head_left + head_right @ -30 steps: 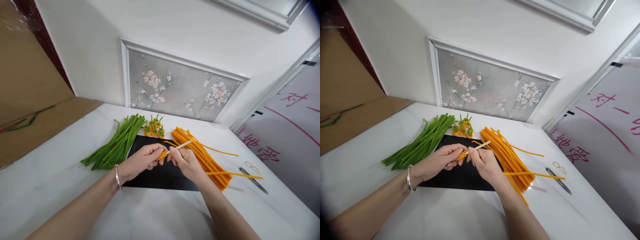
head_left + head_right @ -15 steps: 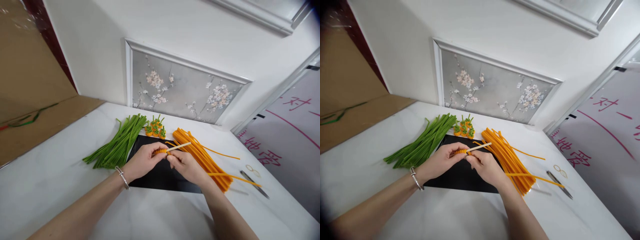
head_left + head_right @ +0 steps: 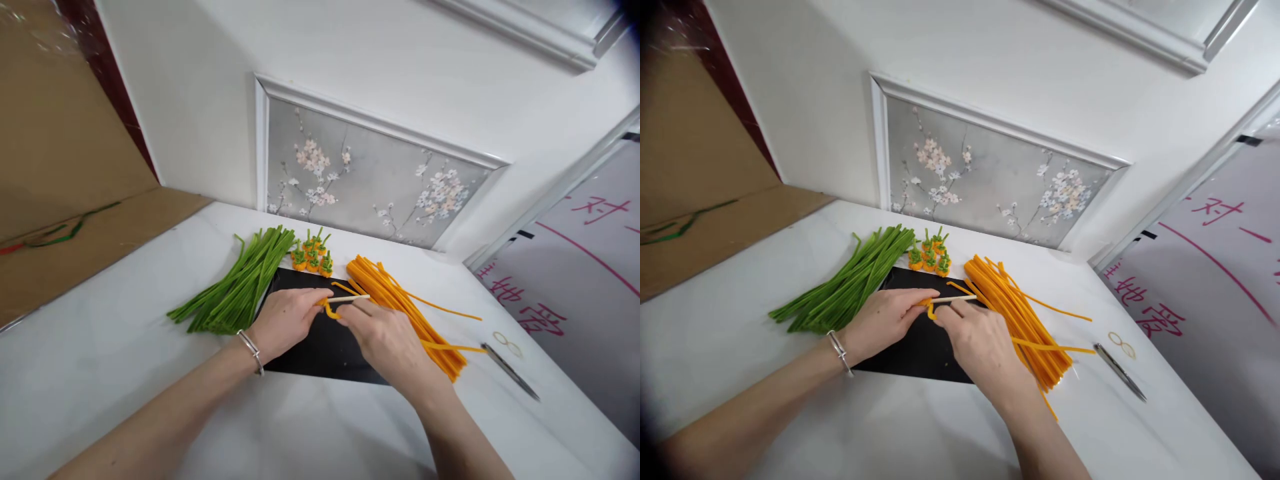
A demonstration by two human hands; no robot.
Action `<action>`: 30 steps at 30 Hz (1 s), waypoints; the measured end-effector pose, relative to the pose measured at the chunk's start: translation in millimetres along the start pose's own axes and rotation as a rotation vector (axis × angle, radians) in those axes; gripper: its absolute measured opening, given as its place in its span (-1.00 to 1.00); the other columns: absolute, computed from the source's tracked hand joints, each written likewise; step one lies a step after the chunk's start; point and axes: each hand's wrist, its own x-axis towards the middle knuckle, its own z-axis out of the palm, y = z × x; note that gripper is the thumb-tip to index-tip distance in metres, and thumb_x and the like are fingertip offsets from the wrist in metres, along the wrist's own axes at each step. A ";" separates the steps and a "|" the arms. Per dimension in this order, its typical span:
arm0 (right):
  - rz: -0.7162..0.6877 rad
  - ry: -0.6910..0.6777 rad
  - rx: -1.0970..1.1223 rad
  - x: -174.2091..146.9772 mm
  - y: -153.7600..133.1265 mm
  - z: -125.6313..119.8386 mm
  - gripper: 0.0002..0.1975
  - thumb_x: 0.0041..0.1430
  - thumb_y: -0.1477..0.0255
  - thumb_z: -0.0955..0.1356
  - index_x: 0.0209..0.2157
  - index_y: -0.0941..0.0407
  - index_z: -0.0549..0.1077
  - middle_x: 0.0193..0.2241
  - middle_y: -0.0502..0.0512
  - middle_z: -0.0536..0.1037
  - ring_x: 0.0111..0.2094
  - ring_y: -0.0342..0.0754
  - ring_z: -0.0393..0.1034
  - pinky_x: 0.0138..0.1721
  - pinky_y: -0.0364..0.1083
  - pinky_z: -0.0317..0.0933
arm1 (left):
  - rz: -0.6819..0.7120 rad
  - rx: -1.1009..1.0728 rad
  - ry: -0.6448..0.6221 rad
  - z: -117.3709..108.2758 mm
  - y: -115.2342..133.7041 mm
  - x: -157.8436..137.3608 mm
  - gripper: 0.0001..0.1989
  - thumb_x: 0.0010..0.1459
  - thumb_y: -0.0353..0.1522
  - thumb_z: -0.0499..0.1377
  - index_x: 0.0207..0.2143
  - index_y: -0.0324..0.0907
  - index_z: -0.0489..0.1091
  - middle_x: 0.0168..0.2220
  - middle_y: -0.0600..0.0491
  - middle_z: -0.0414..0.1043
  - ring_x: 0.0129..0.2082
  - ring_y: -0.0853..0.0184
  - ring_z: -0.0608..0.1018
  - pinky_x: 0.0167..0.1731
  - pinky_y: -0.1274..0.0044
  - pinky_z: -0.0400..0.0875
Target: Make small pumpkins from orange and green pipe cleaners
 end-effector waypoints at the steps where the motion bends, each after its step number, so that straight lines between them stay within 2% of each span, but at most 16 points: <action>1: 0.013 0.068 0.002 0.1 3.0 0.3 -0.78 0.34 0.43 0.21 -0.22 0.04 0.49 -0.40 0.05 0.51 -0.44 -0.11 0.41 -0.50 -0.15 0.04 | 0.015 0.034 -0.016 -0.9 2.5 -0.5 -0.70 0.20 -0.47 0.05 -0.03 -0.09 0.38 -0.13 0.03 0.56 -0.18 0.22 0.58 -0.24 0.47 0.39; 5: 0.080 0.252 0.136 0.3 17.4 2.6 -0.77 0.32 0.38 0.24 -0.15 0.00 0.53 -0.29 0.09 0.56 -0.28 -0.04 0.47 -0.30 -0.12 0.23 | 0.087 0.157 -0.107 -2.3 12.7 -1.7 -0.80 0.24 -0.43 0.01 -0.10 -0.11 0.32 -0.37 0.06 0.54 -0.38 0.24 0.58 -0.43 0.52 0.31; 9: 0.182 0.259 0.327 2.0 31.3 3.0 -0.79 0.27 0.30 0.30 -0.20 0.01 0.56 -0.28 0.08 0.58 -0.26 -0.01 0.48 -0.20 -0.06 0.29 | 0.141 0.155 -0.139 1.5 17.4 -2.9 -0.85 0.26 -0.43 -0.01 -0.13 -0.13 0.25 -0.40 0.07 0.51 -0.39 0.24 0.57 -0.46 0.53 0.26; 12: 0.227 0.159 0.487 2.9 42.9 4.8 -0.82 0.22 0.31 0.33 -0.29 0.01 0.58 -0.34 0.04 0.59 -0.33 -0.03 0.48 -0.24 -0.06 0.29 | 0.179 0.045 -0.153 3.0 19.5 -3.4 -0.83 0.26 -0.41 0.01 -0.09 -0.12 0.19 -0.33 0.08 0.53 -0.33 0.25 0.58 -0.42 0.54 0.27; 16: 0.253 -0.086 0.688 2.8 58.3 12.4 -0.79 0.21 0.27 0.32 -0.33 0.01 0.59 -0.46 -0.01 0.56 -0.45 -0.08 0.41 -0.39 -0.11 0.25 | 0.204 -0.086 -0.171 0.4 23.2 -2.8 -0.73 0.26 -0.41 0.03 0.01 -0.10 0.13 -0.27 0.11 0.54 -0.27 0.29 0.58 -0.37 0.57 0.29; 19: 0.291 -0.188 0.798 2.0 64.2 17.6 -0.74 0.19 0.21 0.32 -0.34 0.04 0.58 -0.56 -0.05 0.48 -0.54 -0.14 0.31 -0.51 -0.16 0.14 | 0.188 -0.106 -0.162 -3.0 24.7 -2.2 -0.74 0.26 -0.41 0.02 0.00 -0.09 0.18 -0.27 0.12 0.54 -0.29 0.31 0.57 -0.38 0.58 0.28; 21: 0.259 -0.250 0.851 0.6 63.3 19.3 -0.71 0.20 0.20 0.30 -0.38 0.06 0.58 -0.59 -0.07 0.44 -0.57 -0.16 0.25 -0.55 -0.18 0.06 | 0.179 -0.106 -0.157 -4.4 24.3 -2.0 -0.79 0.27 -0.40 0.00 -0.04 -0.08 0.24 -0.28 0.12 0.53 -0.31 0.33 0.56 -0.37 0.57 0.28; 24: 0.205 -0.313 0.855 -1.8 54.6 20.8 -0.71 0.20 0.22 0.30 -0.43 0.06 0.56 -0.60 -0.08 0.44 -0.56 -0.17 0.26 -0.53 -0.19 0.08 | 0.162 -0.112 -0.144 -4.8 22.0 -2.0 -0.78 0.28 -0.39 -0.02 -0.05 -0.07 0.30 -0.27 0.11 0.53 -0.32 0.33 0.55 -0.34 0.57 0.28; 27: 0.206 -0.313 0.743 -2.9 41.8 21.3 -0.78 0.17 0.25 0.33 -0.43 0.03 0.56 -0.58 -0.09 0.46 -0.50 -0.15 0.32 -0.46 -0.19 0.14 | 0.138 -0.142 -0.107 -4.6 19.4 -1.7 -0.73 0.26 -0.43 -0.01 -0.02 -0.05 0.31 -0.20 0.10 0.54 -0.26 0.33 0.55 -0.29 0.57 0.29; 30: 0.130 -0.344 0.649 -2.9 30.6 17.9 -0.82 0.18 0.33 0.33 -0.44 0.01 0.54 -0.55 -0.10 0.49 -0.47 -0.16 0.33 -0.43 -0.20 0.14 | 0.095 -0.167 -0.085 -5.7 17.2 -0.8 -0.74 0.23 -0.46 -0.01 -0.09 -0.05 0.35 -0.23 0.13 0.54 -0.28 0.35 0.55 -0.30 0.59 0.28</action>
